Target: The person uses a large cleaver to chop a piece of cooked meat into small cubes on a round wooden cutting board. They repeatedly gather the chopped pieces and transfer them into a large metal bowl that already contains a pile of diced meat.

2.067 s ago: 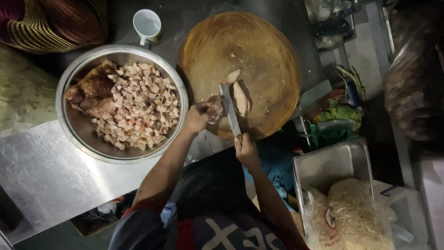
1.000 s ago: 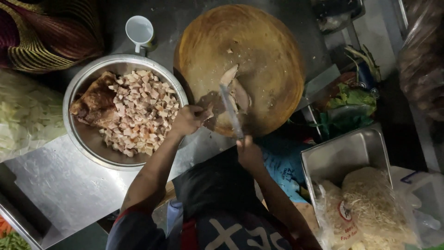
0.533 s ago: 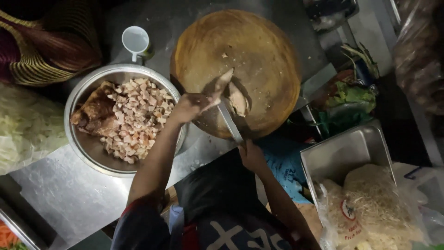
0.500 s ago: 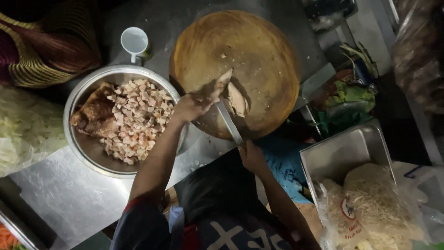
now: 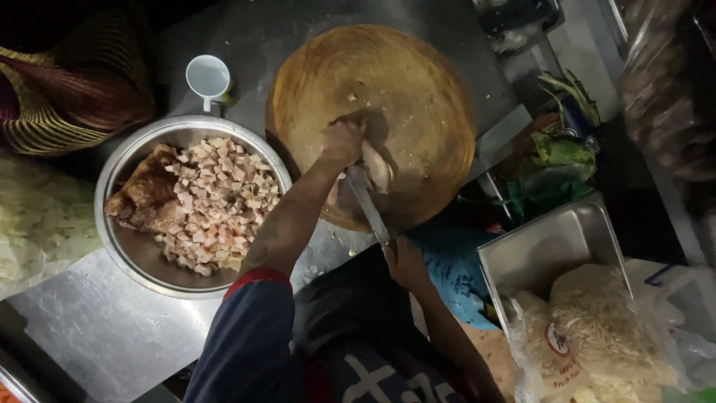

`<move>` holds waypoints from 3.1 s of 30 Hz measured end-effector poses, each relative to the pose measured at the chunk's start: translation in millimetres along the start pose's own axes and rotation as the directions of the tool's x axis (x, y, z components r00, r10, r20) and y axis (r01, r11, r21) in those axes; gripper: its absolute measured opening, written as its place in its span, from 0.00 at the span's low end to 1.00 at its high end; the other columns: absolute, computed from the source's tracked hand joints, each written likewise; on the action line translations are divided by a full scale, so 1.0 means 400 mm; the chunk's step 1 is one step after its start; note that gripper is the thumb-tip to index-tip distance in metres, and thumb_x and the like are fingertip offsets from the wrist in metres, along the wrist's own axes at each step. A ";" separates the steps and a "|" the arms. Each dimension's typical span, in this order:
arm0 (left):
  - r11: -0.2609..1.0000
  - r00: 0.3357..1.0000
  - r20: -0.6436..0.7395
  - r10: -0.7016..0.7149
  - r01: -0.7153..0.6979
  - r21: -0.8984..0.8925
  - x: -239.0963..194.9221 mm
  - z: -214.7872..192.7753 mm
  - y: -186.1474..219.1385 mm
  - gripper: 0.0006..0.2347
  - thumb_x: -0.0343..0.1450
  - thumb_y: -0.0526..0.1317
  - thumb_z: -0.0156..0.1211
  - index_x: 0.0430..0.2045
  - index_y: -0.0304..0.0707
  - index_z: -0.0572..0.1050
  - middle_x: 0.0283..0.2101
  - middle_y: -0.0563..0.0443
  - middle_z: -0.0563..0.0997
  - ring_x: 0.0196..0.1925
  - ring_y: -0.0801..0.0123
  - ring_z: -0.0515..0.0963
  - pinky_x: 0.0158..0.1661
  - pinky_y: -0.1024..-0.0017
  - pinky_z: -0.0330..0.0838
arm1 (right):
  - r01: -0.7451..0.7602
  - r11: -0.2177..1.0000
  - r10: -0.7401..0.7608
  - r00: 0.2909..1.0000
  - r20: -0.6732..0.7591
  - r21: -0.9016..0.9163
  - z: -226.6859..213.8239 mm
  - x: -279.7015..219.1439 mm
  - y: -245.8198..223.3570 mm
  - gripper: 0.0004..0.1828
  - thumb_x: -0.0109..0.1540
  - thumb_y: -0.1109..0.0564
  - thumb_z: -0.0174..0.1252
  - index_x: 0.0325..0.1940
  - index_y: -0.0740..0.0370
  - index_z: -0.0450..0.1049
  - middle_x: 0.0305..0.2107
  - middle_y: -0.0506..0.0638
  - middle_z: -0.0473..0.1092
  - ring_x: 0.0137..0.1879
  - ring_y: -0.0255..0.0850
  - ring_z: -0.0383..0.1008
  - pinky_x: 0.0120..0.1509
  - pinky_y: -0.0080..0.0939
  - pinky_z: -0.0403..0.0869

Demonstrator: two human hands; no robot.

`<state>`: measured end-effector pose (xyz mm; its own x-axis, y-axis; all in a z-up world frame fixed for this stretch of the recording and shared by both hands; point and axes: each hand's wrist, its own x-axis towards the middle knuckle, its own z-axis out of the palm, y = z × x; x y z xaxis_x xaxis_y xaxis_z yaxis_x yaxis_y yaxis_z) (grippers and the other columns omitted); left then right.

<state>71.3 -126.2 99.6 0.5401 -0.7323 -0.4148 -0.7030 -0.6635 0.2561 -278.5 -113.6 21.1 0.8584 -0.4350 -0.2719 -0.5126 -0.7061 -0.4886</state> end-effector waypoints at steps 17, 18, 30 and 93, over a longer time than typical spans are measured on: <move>0.476 0.958 -0.149 -0.244 -0.016 -0.879 -0.240 0.010 -0.130 0.15 0.68 0.45 0.63 0.44 0.36 0.78 0.43 0.36 0.84 0.48 0.44 0.84 0.48 0.53 0.77 | -0.007 1.000 0.007 1.000 -0.009 0.028 0.090 0.082 -0.054 0.23 0.70 0.39 0.46 0.42 0.63 0.67 0.25 0.65 0.70 0.37 0.68 0.76 0.38 0.61 0.70; 0.368 0.980 -0.081 -0.181 -0.009 -0.930 -0.266 0.016 -0.123 0.16 0.68 0.40 0.65 0.48 0.33 0.76 0.47 0.33 0.83 0.51 0.43 0.83 0.50 0.54 0.77 | -0.070 0.997 0.069 0.997 -0.029 -0.020 0.058 0.081 -0.066 0.25 0.70 0.36 0.46 0.42 0.62 0.66 0.24 0.63 0.71 0.37 0.66 0.77 0.39 0.61 0.70; 0.562 0.946 -0.032 -0.322 0.164 -0.811 -0.273 0.273 -0.152 0.14 0.70 0.46 0.63 0.45 0.43 0.75 0.41 0.47 0.85 0.48 0.54 0.85 0.46 0.55 0.78 | 0.097 0.994 -0.081 0.955 -0.284 0.042 -0.013 0.156 -0.155 0.19 0.68 0.47 0.55 0.55 0.63 0.70 0.24 0.61 0.74 0.32 0.59 0.80 0.31 0.52 0.77; 0.677 0.705 -0.002 0.710 -0.681 0.277 -0.122 0.209 -0.171 0.34 0.61 0.63 0.65 0.62 0.57 0.67 0.65 0.47 0.62 0.65 0.42 0.59 0.61 0.47 0.56 | -0.037 0.998 0.041 0.996 -0.081 0.049 -0.035 -0.031 0.102 0.30 0.71 0.38 0.45 0.63 0.65 0.65 0.25 0.62 0.74 0.26 0.60 0.76 0.29 0.57 0.72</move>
<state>54.2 -32.3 29.5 -0.1175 -0.9870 -0.1093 -0.9724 0.0920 0.2144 -310.5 -144.9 16.1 0.8321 -0.5074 -0.2241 -0.5427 -0.6613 -0.5178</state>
